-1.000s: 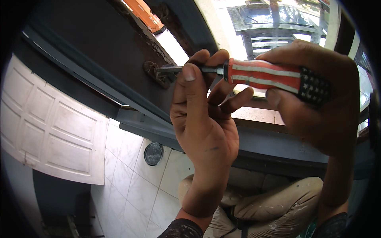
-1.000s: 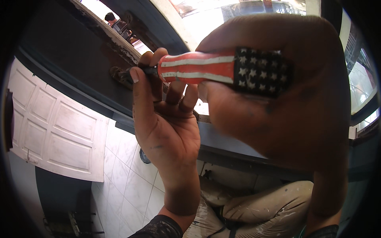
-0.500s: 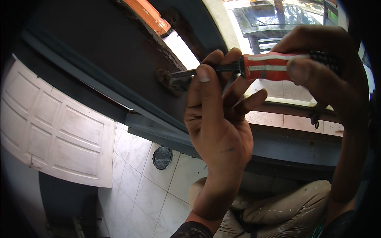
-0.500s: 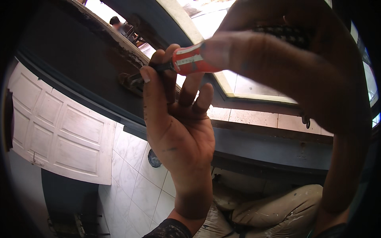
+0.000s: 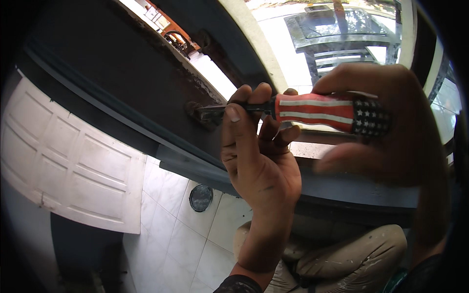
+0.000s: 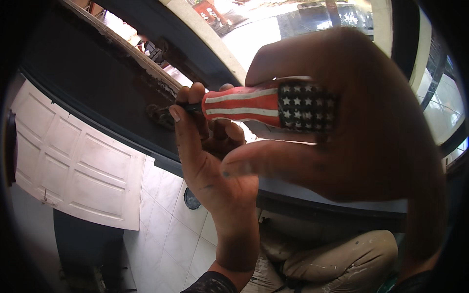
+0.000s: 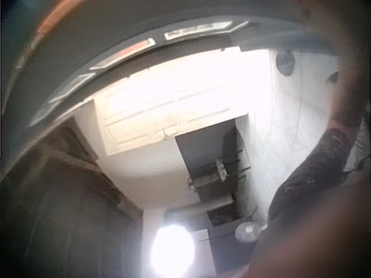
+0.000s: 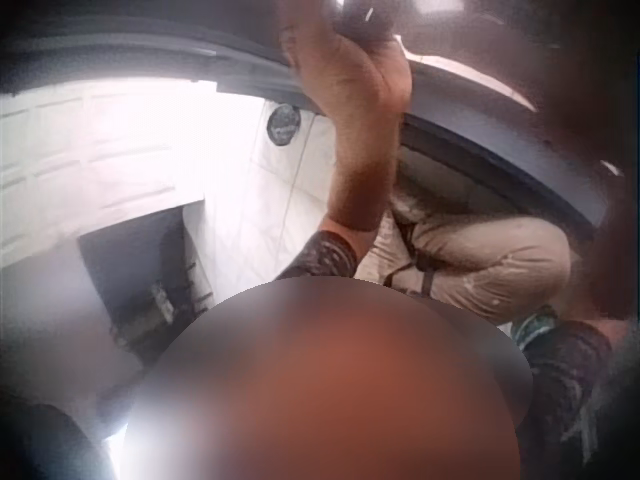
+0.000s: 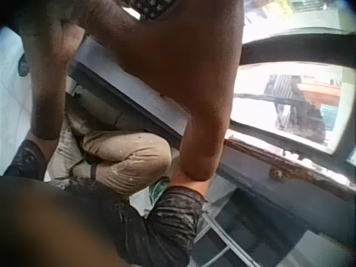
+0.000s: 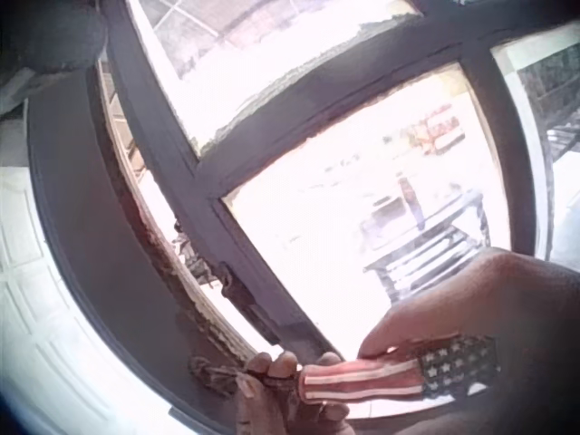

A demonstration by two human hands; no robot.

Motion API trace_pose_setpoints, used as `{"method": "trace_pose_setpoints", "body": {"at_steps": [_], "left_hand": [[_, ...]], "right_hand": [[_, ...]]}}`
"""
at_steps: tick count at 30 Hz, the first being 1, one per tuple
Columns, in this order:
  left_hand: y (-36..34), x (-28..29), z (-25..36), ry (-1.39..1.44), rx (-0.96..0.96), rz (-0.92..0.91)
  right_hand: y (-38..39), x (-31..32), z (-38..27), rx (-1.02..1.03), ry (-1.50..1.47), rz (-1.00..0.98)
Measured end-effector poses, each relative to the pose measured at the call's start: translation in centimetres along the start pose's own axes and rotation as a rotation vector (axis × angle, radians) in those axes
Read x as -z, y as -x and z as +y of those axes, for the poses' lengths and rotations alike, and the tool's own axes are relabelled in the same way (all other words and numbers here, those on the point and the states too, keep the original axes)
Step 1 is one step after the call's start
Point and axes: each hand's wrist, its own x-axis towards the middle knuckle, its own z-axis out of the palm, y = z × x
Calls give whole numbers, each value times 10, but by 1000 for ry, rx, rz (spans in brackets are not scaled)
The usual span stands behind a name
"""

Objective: The person uses a screwdriver to tighten screws on a dark green door frame, working on the latch area and then moving to the vertical frame sections. The person remains seated on the floor during the task.

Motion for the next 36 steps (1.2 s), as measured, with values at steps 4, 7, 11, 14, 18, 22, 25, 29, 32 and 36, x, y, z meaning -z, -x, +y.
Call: {"method": "trace_pose_setpoints", "body": {"at_steps": [4, 7, 11, 14, 18, 22, 25, 29, 32, 36], "left_hand": [[0, -5, -2, 27, 15, -20], [1, 0, 0, 32, 7, -23], [3, -3, -12, 76, -26, 31], [3, -6, -12, 63, -77, -11], [2, 4, -11, 44, -66, -35], [1, -6, -11, 56, -42, -55], [2, -4, -9, 131, -40, -56], [4, -5, -11, 93, -73, -16], [4, -4, -8, 84, -48, -1], [5, 0, -7, 94, -54, -44]], "right_hand": [[-4, 16, -21, -668, -426, -52], [-6, -5, -11, -287, -84, 92], [1, -11, 9, 345, 466, 60], [3, -7, -1, 24, 203, 25], [-12, 5, -26, -727, -318, -20], [-9, 5, -14, -92, 144, 0], [-3, 1, -21, 176, 575, -40], [0, 0, -9, 204, 376, -32], [-1, 4, -15, 10, -92, -38], [-8, 7, -24, -284, -33, -203]]}}
